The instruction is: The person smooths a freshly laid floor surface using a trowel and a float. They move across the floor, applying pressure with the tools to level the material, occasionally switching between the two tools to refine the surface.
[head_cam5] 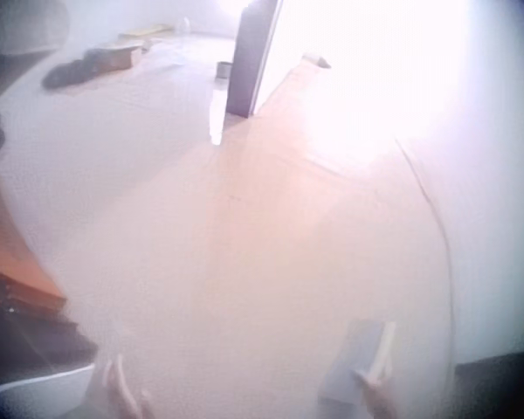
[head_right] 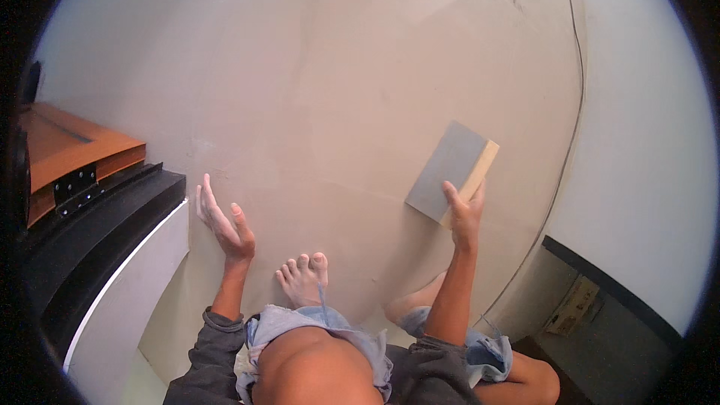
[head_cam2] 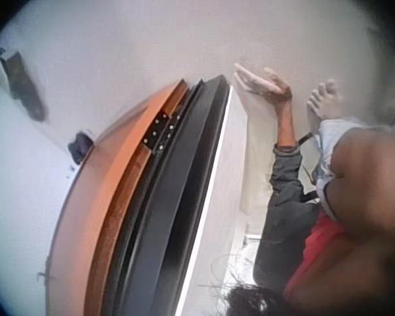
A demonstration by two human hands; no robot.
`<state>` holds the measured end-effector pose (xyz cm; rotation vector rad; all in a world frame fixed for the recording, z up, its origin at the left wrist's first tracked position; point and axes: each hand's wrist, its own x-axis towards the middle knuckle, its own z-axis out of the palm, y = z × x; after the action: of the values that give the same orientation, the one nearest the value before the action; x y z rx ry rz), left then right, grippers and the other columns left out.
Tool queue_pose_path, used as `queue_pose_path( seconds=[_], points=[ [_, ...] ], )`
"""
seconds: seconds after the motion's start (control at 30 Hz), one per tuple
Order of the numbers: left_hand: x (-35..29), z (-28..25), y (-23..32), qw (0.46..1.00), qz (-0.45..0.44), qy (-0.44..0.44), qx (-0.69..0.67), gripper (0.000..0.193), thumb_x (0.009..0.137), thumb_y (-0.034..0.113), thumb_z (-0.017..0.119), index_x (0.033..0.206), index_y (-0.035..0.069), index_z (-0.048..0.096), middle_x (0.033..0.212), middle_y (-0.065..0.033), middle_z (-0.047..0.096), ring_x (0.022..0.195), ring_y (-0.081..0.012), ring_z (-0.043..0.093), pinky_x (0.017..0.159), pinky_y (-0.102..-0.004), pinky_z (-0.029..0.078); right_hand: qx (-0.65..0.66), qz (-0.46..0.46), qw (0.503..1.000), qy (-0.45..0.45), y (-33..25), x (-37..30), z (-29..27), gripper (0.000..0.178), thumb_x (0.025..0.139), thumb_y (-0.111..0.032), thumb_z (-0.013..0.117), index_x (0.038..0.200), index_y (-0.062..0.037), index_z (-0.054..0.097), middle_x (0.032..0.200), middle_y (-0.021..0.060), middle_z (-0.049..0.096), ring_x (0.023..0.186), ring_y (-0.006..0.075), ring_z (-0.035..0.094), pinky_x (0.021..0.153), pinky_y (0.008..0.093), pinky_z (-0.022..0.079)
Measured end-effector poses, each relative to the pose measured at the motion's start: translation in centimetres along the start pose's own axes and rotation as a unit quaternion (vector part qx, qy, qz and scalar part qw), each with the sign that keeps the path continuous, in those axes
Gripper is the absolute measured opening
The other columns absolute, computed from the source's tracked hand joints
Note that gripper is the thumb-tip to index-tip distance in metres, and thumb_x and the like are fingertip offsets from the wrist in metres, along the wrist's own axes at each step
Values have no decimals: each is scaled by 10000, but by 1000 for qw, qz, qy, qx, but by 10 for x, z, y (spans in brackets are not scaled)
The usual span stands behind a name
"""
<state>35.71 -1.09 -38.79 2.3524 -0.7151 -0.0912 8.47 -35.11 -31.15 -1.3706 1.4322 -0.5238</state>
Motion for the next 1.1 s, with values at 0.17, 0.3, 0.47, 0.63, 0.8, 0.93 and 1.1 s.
queue_pose_path(
  seconds=[0.17,0.3,0.47,0.63,0.8,0.93,1.1],
  points=[
    [1,-4,2,999,0,-26,28,706,1061,276,462,1635,-78,255,1674,-244,358,1531,-504,284,1255,-593,225,-63,-24,998,5,-18,-9,52,781,852,-182,899,1466,0,452,1269,135,614,1176,235,621,996,371,521],
    [0,0,5,999,4,-31,28,682,1069,261,451,1638,-63,263,1669,-236,369,1528,-502,287,1253,-592,234,-131,-94,987,-23,-35,-5,93,804,810,-171,934,1447,3,474,1282,138,611,1170,237,625,1003,381,529],
    [0,-2,-5,1000,-5,-13,21,657,1078,258,440,1638,-47,284,1663,-229,385,1516,-501,314,1250,-592,244,-121,-83,989,-24,-20,22,28,774,806,-127,929,1435,5,498,1256,136,658,1091,240,683,925,365,586],
    [1,3,-2,999,10,-9,34,638,1093,284,420,1628,-45,313,1659,-228,394,1513,-471,341,1252,-586,254,-122,-40,988,87,26,20,-44,810,778,-179,962,1430,-1,516,1248,152,683,1081,267,702,901,376,596],
    [4,3,-1,998,29,6,52,613,1101,284,415,1613,-46,350,1644,-221,422,1511,-441,359,1258,-565,265,-235,-114,956,135,20,14,-15,799,761,-267,980,1379,4,553,1224,143,694,1094,284,694,902,374,576],
    [5,3,1,996,43,-7,82,608,1101,281,419,1610,-45,356,1647,-219,419,1514,-433,359,1261,-561,265,-112,-25,982,151,24,10,-72,764,765,-256,974,1354,5,563,1195,133,701,1067,278,695,896,376,577],
    [4,3,0,992,50,-21,111,597,1105,272,411,1608,-45,359,1651,-219,412,1523,-418,356,1265,-552,261,-200,-127,961,142,42,18,-59,737,778,-206,957,1356,18,559,1173,148,710,990,246,729,841,368,612]
  ],
)
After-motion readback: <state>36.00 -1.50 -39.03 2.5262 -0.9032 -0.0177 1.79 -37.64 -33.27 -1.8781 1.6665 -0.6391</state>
